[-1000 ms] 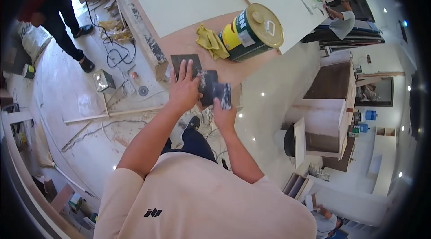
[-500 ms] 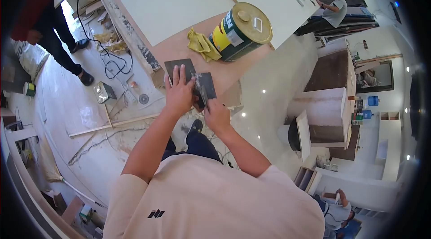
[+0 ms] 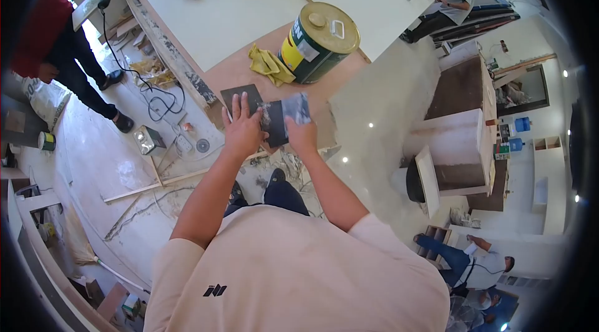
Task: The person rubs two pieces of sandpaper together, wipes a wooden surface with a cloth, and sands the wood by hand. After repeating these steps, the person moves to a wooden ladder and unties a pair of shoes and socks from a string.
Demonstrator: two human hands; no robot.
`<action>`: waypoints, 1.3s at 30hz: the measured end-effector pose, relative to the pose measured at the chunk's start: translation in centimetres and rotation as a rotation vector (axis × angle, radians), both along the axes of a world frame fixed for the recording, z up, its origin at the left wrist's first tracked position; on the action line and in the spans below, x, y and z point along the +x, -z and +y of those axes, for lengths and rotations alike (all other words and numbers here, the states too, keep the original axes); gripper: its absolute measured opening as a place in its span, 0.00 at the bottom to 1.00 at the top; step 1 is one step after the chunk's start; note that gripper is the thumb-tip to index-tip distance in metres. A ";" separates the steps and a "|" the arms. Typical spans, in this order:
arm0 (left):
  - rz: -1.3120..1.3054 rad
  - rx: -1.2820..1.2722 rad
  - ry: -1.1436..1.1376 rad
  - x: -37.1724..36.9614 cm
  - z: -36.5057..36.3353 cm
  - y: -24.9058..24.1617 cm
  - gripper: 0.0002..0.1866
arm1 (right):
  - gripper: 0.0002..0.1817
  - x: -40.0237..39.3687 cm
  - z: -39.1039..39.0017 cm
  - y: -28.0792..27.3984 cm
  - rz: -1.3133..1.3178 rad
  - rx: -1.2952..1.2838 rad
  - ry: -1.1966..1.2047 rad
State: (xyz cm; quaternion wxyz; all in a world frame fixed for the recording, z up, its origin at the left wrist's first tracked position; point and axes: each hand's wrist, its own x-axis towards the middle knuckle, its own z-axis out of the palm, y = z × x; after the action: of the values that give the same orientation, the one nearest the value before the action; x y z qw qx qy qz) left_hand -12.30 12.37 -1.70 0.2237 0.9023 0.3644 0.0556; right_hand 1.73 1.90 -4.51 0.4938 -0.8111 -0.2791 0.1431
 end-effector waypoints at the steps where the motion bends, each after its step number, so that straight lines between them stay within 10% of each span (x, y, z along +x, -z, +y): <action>1: 0.003 -0.007 -0.010 0.2 0.2 -0.2 0.37 | 0.18 -0.3 -0.3 0.1 0.001 0.102 0.027; 15: 0.016 -0.005 -0.025 0.2 -0.5 0.4 0.38 | 0.15 2.0 -2.8 0.1 0.446 -0.052 0.060; 18: 0.036 0.006 -0.030 0.7 -0.1 0.1 0.37 | 0.18 3.8 -3.9 0.7 0.077 -0.177 -0.174; 21: 0.022 0.015 -0.026 0.7 -0.8 0.5 0.37 | 0.19 5.6 -0.3 0.1 0.295 -0.142 -0.090; 24: 0.048 0.014 -0.039 0.8 -0.4 0.1 0.38 | 0.18 3.4 -2.9 1.7 -0.337 0.177 -0.098; 27: 0.054 0.012 -0.045 0.9 -0.4 -0.1 0.38 | 0.17 5.3 -2.7 3.8 -0.289 0.008 -0.129; 30: 0.075 0.011 -0.060 0.7 -1.2 0.1 0.37 | 0.16 5.2 1.8 -5.1 -0.056 -0.246 -0.230; 39: -0.016 -0.024 -0.117 -0.3 -0.5 0.8 0.38 | 0.05 0.6 1.8 -4.9 -0.833 -0.302 -0.605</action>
State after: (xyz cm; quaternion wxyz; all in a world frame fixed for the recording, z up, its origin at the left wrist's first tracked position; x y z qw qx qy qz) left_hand -12.64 11.92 -2.49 0.2337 0.8761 0.4155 0.0717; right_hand 2.34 3.67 0.35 0.1558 -0.7445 -0.6489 -0.0167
